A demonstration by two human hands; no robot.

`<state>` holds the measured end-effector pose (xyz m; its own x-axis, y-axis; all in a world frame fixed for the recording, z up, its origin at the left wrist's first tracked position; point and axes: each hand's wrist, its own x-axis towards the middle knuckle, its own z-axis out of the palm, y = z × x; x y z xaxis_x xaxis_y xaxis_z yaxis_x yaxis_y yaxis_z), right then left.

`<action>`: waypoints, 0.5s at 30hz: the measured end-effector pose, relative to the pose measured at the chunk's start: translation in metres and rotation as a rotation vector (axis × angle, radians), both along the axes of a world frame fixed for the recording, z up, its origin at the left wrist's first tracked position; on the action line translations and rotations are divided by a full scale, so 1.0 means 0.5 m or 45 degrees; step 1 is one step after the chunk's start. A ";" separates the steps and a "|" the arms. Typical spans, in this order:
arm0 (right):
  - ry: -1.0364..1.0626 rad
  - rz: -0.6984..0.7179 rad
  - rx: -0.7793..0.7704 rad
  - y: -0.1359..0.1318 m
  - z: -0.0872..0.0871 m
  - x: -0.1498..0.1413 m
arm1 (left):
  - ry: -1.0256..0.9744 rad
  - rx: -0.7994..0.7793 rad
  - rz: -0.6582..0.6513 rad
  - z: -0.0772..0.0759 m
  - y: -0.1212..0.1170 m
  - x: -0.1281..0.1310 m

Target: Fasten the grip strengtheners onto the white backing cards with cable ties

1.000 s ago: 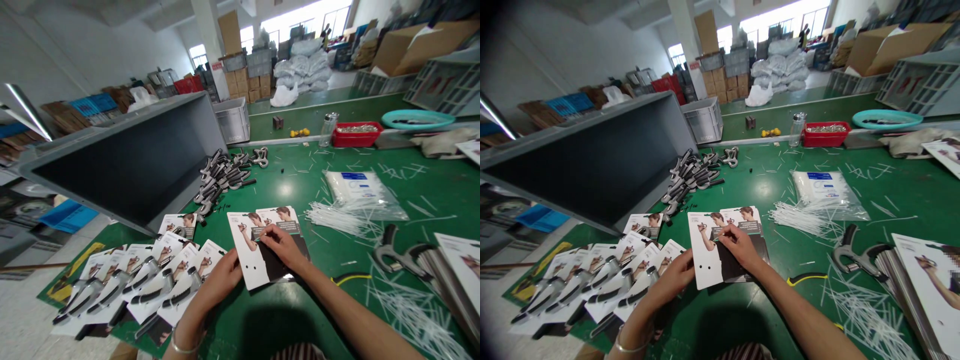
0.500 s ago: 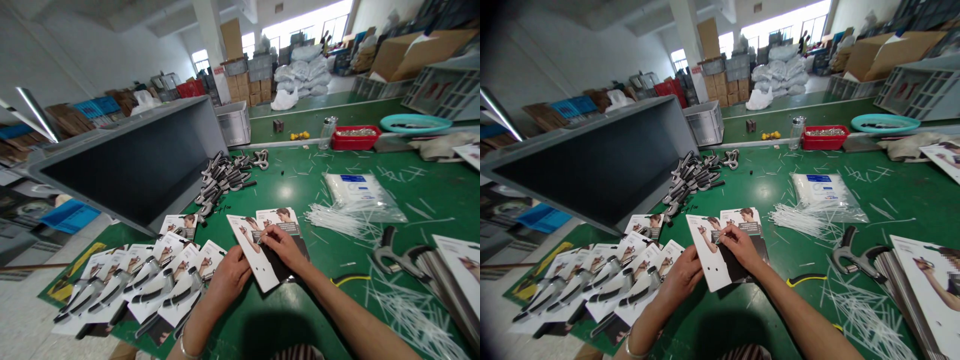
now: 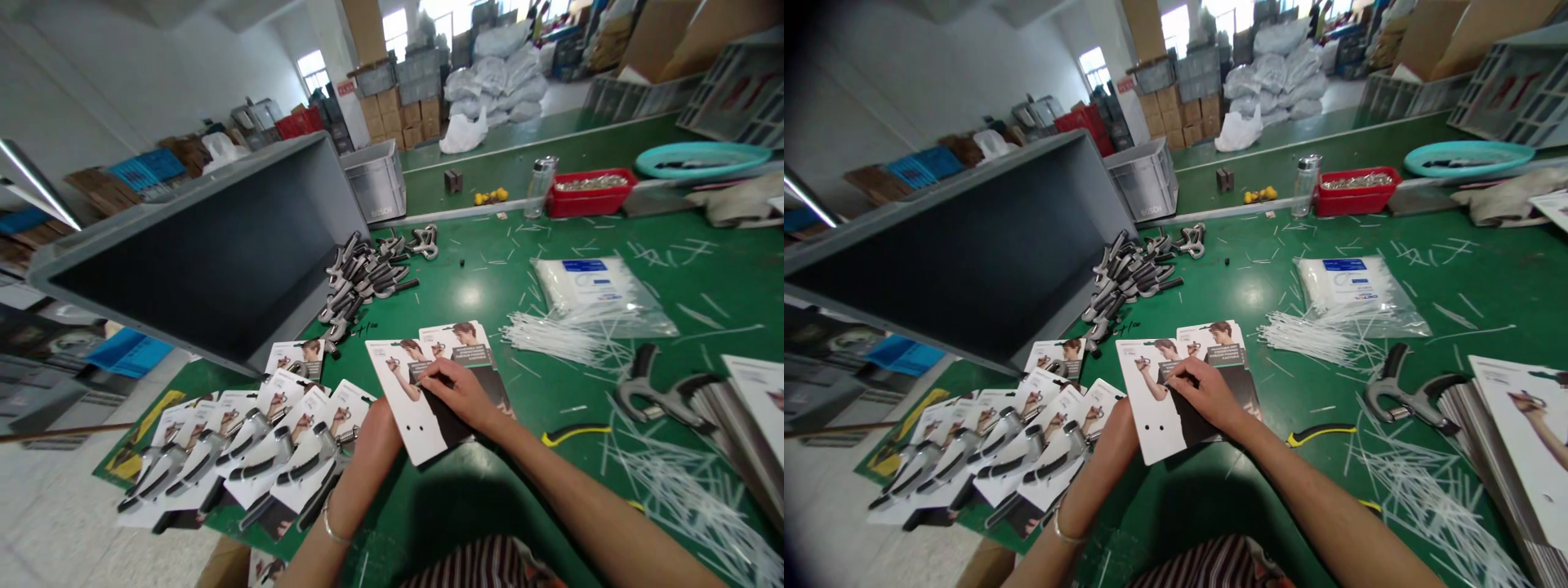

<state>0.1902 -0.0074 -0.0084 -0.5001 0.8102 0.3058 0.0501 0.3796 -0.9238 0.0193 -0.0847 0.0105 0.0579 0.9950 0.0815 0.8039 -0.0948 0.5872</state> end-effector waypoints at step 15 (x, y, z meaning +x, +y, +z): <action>-0.015 -0.036 -0.052 -0.007 0.012 -0.001 | -0.138 -0.006 0.003 -0.028 -0.014 -0.026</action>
<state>0.1895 -0.0109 -0.0022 -0.4799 0.8359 0.2665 0.0711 0.3398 -0.9378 0.0064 -0.0919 -0.0036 0.0470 0.9955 0.0825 0.7357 -0.0903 0.6713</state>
